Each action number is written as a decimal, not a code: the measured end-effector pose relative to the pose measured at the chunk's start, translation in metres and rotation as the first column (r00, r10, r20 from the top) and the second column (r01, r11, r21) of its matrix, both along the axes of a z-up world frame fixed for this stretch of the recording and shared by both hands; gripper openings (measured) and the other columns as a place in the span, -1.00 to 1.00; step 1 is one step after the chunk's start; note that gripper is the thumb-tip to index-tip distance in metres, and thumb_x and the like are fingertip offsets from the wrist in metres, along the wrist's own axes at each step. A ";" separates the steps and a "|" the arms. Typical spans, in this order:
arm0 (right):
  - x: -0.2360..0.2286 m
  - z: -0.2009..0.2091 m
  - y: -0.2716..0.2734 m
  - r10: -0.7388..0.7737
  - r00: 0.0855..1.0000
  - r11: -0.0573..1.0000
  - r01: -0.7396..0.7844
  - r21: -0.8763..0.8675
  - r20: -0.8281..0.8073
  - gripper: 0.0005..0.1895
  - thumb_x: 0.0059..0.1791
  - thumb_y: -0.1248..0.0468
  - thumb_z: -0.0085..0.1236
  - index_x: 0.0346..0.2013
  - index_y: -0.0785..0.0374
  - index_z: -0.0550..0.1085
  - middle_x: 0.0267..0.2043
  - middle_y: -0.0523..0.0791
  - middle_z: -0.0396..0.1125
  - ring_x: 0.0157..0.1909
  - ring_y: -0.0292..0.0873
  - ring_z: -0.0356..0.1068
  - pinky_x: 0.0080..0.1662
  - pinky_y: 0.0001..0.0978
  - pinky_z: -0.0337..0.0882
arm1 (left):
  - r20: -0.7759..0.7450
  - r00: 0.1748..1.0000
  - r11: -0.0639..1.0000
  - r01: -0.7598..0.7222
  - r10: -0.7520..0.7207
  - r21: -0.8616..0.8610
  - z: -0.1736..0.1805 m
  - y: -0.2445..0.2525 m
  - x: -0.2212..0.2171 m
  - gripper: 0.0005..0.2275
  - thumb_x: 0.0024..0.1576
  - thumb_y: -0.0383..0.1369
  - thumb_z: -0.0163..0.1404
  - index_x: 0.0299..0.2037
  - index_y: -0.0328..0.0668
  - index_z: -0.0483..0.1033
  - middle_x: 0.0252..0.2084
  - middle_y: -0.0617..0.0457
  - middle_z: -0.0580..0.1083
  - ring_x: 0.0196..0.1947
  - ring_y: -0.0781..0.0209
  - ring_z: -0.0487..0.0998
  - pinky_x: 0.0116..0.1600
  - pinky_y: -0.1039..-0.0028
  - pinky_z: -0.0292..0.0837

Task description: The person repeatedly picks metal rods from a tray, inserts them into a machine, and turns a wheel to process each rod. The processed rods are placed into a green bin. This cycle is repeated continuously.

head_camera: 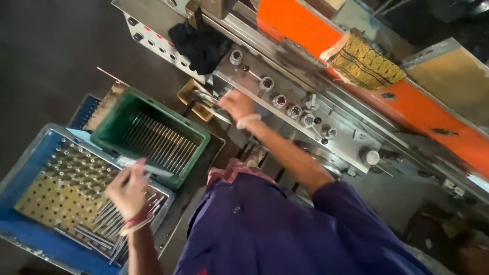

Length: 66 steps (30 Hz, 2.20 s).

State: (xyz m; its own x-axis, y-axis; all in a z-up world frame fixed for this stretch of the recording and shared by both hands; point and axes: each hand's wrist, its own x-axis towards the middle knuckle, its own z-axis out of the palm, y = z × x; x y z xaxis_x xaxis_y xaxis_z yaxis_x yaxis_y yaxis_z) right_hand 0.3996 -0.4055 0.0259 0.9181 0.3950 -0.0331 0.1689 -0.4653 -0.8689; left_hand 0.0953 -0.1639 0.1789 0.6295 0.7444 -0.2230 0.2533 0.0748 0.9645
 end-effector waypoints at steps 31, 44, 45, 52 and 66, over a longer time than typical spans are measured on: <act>-0.218 0.206 -0.007 0.343 0.690 0.923 -0.121 -0.366 0.638 -0.84 0.03 0.26 0.19 -0.23 0.30 0.44 -0.40 -0.02 0.29 -0.31 0.08 0.34 -0.21 -0.06 0.36 | 0.488 0.872 0.260 0.461 0.043 -0.848 -0.059 -0.063 0.093 -0.79 0.30 -0.26 -0.04 -0.11 -0.27 0.48 -0.23 -0.06 0.53 -0.08 -0.07 0.62 0.14 0.05 0.55; -0.224 0.214 -0.011 0.224 0.965 0.961 -0.197 -0.194 0.133 -0.75 -0.01 0.20 0.25 -0.23 0.37 0.54 -0.45 0.00 0.35 -0.45 -0.08 0.38 -0.34 -0.23 0.36 | 0.501 0.826 0.915 0.377 -0.260 -0.146 -0.010 -0.082 0.084 -0.79 0.27 -0.39 0.13 0.02 -0.32 0.45 -0.36 0.06 0.44 -0.50 0.34 0.31 -0.40 0.51 0.19; -0.220 0.215 -0.016 0.261 0.961 0.961 -0.250 -0.118 0.089 -0.81 0.04 0.23 0.18 -0.27 0.35 0.53 -0.42 -0.02 0.38 -0.40 -0.12 0.41 -0.29 -0.27 0.39 | 0.504 0.800 0.938 0.338 -0.326 0.069 -0.006 -0.081 0.079 -0.77 0.24 -0.39 0.16 0.00 -0.30 0.44 -0.33 0.08 0.47 -0.44 0.37 0.40 -0.33 0.54 0.30; -0.187 0.228 -0.035 0.463 0.826 0.883 -0.461 -0.088 0.322 -0.91 0.08 0.33 0.18 -0.21 0.32 0.56 -0.22 -0.06 0.42 -0.07 -0.05 0.42 0.02 -0.25 0.41 | 0.350 0.795 0.863 0.409 -0.496 0.297 0.019 -0.066 0.067 -0.75 0.24 -0.32 0.17 -0.41 -0.34 0.51 -0.56 0.06 0.38 -0.52 0.44 0.31 -0.39 0.50 0.28; -0.183 0.259 -0.023 0.695 0.212 0.719 -0.205 -0.664 0.687 -0.79 -0.06 0.26 0.32 -0.18 0.27 0.54 -0.25 -0.14 0.33 0.03 -0.12 0.38 0.45 0.04 0.17 | 0.200 0.760 0.707 0.649 -0.618 -0.281 0.013 -0.064 0.077 -0.65 0.24 -0.27 0.08 -0.54 -0.38 0.54 -0.68 0.23 0.29 -0.71 0.48 0.19 -0.61 0.52 -0.03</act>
